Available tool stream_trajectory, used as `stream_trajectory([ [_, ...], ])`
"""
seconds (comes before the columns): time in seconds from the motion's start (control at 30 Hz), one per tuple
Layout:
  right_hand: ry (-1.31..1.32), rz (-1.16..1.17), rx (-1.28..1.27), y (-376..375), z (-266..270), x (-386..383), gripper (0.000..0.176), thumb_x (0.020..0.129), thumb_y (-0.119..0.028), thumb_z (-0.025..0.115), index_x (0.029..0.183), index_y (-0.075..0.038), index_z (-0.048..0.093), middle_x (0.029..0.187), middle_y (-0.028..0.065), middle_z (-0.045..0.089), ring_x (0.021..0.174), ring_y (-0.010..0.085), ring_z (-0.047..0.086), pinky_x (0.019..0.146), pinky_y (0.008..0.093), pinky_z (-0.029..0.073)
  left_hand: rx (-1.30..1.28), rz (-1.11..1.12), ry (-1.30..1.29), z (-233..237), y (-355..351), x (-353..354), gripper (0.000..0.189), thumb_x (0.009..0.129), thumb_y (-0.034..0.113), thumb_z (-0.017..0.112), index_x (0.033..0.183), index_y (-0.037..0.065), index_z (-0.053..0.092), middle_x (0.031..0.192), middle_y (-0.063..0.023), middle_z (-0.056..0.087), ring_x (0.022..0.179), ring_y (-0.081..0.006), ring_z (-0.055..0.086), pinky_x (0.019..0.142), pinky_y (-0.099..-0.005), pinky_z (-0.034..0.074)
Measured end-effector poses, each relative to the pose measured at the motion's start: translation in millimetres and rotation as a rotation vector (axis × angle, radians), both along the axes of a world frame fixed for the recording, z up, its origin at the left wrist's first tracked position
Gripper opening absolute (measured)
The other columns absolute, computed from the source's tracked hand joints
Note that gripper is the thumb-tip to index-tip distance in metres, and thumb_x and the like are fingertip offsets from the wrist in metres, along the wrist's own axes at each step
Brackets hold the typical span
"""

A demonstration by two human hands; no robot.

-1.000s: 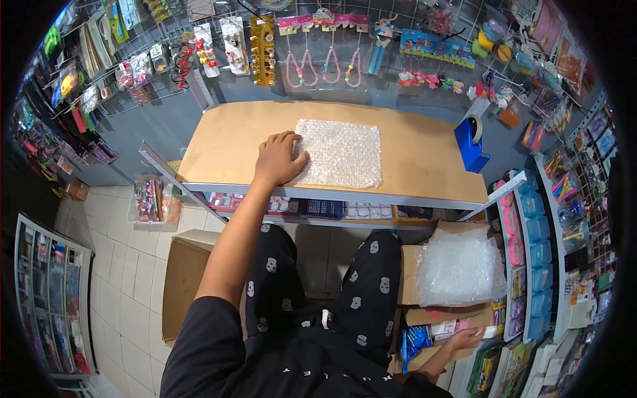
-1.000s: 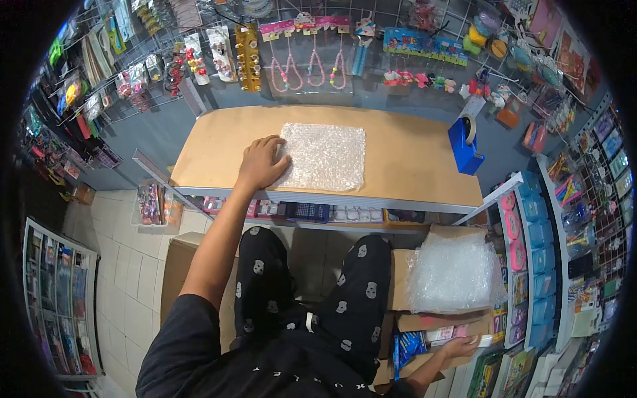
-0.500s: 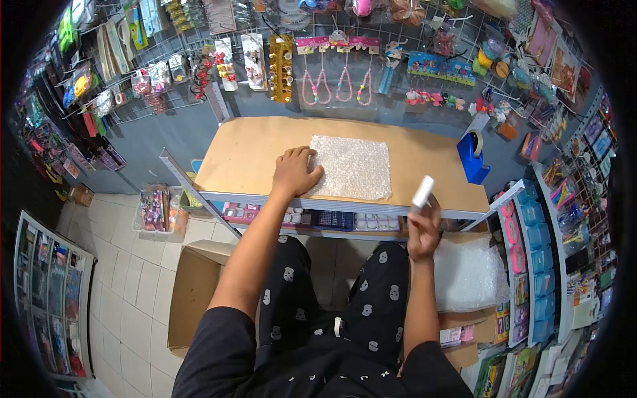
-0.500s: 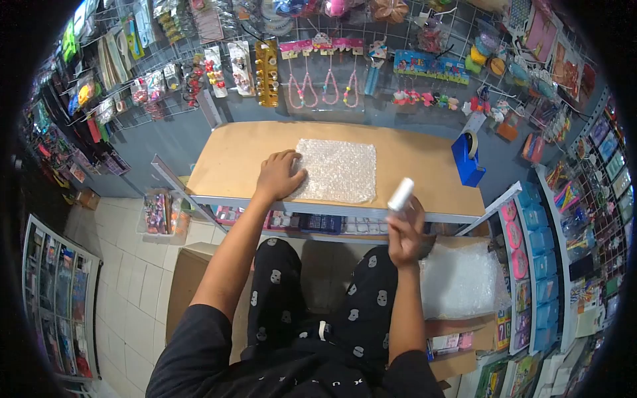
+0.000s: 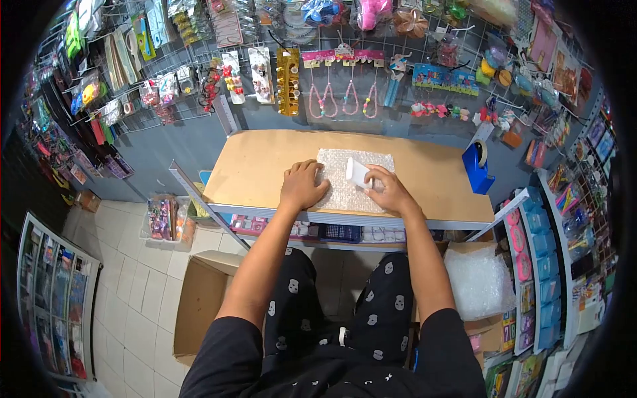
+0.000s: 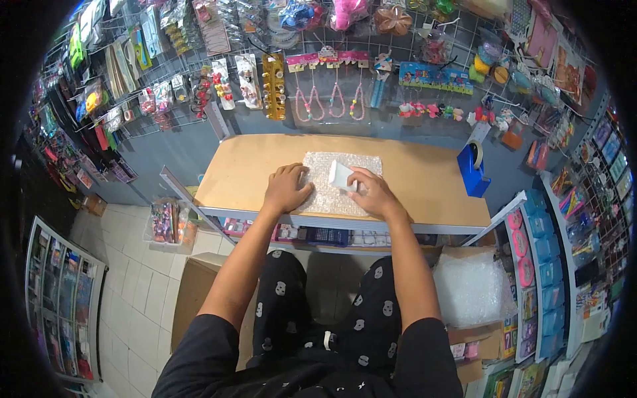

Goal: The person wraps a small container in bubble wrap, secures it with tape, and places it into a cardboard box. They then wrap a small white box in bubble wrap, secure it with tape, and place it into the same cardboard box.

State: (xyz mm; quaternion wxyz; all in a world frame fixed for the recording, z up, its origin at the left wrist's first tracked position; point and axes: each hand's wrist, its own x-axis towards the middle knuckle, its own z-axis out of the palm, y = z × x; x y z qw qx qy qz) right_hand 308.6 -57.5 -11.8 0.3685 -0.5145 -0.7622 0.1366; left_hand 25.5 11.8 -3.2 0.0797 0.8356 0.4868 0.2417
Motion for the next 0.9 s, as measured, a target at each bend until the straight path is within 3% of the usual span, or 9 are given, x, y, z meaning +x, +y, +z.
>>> stream_trajectory([
  [0.07, 0.229, -0.005, 0.005, -6, 0, -6, 0.03, 0.084, -0.014, 0.08, 0.109, -0.008, 0.065, 0.146, 0.0197, 0.06, 0.137, 0.0438, 0.056, 0.109, 0.0429, 0.047, 0.006, -0.003, 0.001, -1, -1, -1, 0.058, 0.09, 0.047, 0.067, 0.137, 0.013, 0.065, 0.148, -0.0085, 0.06, 0.14, -0.0311, 0.051, 0.116, -0.0495, 0.037],
  [0.17, 0.154, -0.053, 0.12, -15, 15, -13, 0.042, 0.08, -0.016, 0.083, 0.116, -0.007, 0.063, 0.141, 0.0166, 0.063, 0.135, 0.0402, 0.056, 0.112, 0.0437, 0.045, 0.0, -0.005, -0.019, -1, 0, -1, 0.057, 0.089, 0.046, 0.068, 0.136, 0.014, 0.066, 0.148, -0.0088, 0.06, 0.14, -0.0315, 0.051, 0.116, -0.0496, 0.036],
  [0.27, -0.033, -0.085, 0.089, -12, 13, -8, 0.044, 0.08, -0.02, 0.085, 0.117, -0.009, 0.065, 0.136, 0.0143, 0.066, 0.133, 0.0359, 0.057, 0.114, 0.0445, 0.044, -0.008, 0.005, -0.025, -1, 0, -1, 0.056, 0.088, 0.045, 0.069, 0.135, 0.014, 0.067, 0.148, -0.0086, 0.061, 0.14, -0.0318, 0.051, 0.117, -0.0495, 0.036],
  [0.37, -0.048, -0.093, 0.096, -7, 7, -7, 0.048, 0.079, -0.028, 0.086, 0.121, -0.013, 0.066, 0.13, 0.0111, 0.068, 0.133, 0.0337, 0.057, 0.113, 0.0455, 0.044, -0.016, -0.01, -0.041, -1, -1, -2, 0.056, 0.088, 0.044, 0.069, 0.135, 0.014, 0.068, 0.148, -0.0085, 0.061, 0.14, -0.0319, 0.051, 0.117, -0.0497, 0.036],
  [0.67, -0.084, -0.145, 0.035, -12, 10, -8, 0.054, 0.081, -0.037, 0.087, 0.127, -0.016, 0.068, 0.141, 0.0071, 0.066, 0.135, 0.0308, 0.056, 0.114, 0.0465, 0.043, -0.013, -0.01, -0.031, 0, -1, -2, 0.056, 0.088, 0.042, 0.07, 0.136, 0.013, 0.067, 0.149, -0.0089, 0.061, 0.139, -0.0318, 0.052, 0.117, -0.0496, 0.036],
  [0.9, -0.062, -0.165, 0.051, -10, 7, -9, 0.053, 0.08, -0.037, 0.087, 0.125, -0.016, 0.069, 0.143, 0.0077, 0.066, 0.134, 0.0314, 0.057, 0.114, 0.0464, 0.043, 0.001, -0.002, -0.049, -2, -1, 0, 0.064, 0.089, 0.043, 0.068, 0.143, 0.01, 0.058, 0.145, -0.0119, 0.062, 0.138, -0.032, 0.053, 0.116, -0.0491, 0.036],
])
